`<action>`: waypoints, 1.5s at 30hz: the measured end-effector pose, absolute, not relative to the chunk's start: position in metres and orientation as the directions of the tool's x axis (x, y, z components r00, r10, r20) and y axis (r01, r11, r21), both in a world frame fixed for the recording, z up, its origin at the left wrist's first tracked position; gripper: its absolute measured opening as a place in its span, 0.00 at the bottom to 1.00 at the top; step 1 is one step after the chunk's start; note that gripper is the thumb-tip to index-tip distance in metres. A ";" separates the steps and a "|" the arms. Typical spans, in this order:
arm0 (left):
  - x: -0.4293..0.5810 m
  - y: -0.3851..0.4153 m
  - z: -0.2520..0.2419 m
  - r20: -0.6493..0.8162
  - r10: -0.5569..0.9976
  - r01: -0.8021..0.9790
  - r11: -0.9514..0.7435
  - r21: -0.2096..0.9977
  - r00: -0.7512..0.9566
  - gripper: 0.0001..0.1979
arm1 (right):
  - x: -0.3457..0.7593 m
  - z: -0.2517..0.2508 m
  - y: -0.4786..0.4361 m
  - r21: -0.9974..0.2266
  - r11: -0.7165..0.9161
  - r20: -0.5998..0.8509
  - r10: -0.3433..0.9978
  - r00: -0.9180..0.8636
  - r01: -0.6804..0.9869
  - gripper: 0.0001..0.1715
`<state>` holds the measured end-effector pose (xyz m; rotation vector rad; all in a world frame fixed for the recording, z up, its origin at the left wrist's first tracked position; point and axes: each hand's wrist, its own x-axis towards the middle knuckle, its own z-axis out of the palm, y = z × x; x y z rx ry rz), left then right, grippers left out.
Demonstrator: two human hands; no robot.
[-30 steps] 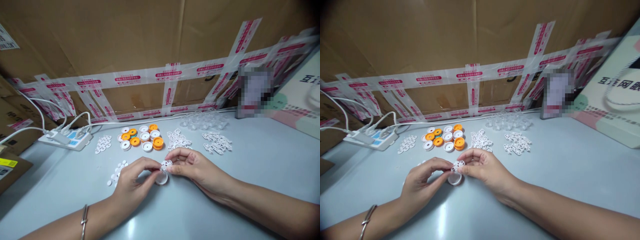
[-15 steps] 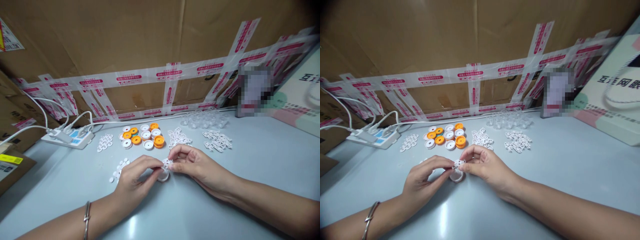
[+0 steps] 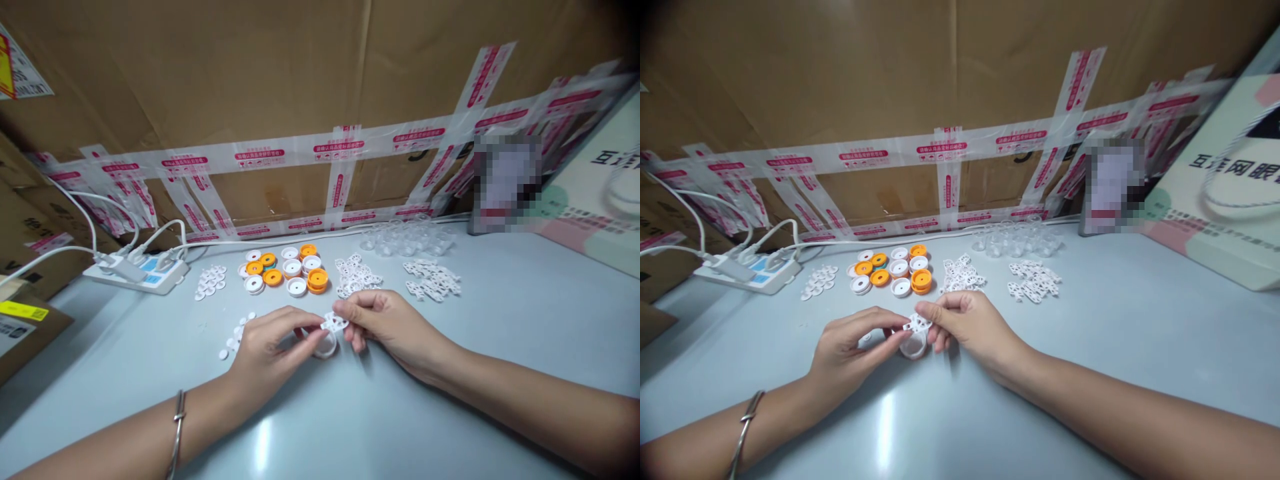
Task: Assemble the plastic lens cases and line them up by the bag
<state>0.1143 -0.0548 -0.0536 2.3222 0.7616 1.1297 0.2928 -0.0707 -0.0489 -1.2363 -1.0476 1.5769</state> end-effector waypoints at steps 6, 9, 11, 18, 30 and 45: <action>0.116 -0.054 -0.052 0.524 0.748 0.317 -0.654 0.687 0.406 0.02 | 0.331 -0.040 -0.048 -0.997 0.039 0.043 0.997 0.065 0.062 0.25; 0.116 -0.054 -0.052 0.479 0.774 0.330 -0.618 0.714 0.414 0.02 | 0.355 -0.034 -0.037 -0.877 0.127 0.125 0.992 -0.034 0.464 0.18; 0.116 -0.054 -0.053 0.436 0.785 0.325 -0.592 0.738 0.439 0.03 | 0.363 -0.034 -0.035 -0.724 0.257 0.126 0.962 -0.243 0.640 0.12; 0.118 -0.055 -0.054 0.329 0.795 0.307 -0.525 0.794 0.509 0.03 | 0.360 -0.043 -0.041 -0.417 0.565 0.237 0.824 -0.515 0.712 0.14; 0.118 -0.055 -0.056 0.356 0.778 0.299 -0.555 0.776 0.518 0.03 | 0.357 -0.040 -0.041 -0.530 0.477 0.260 0.878 -0.401 0.701 0.09; 0.116 -0.054 -0.058 0.393 0.781 0.314 -0.575 0.755 0.486 0.03 | 0.330 -0.032 -0.055 -0.863 -0.352 -0.334 0.936 -0.115 -0.362 0.11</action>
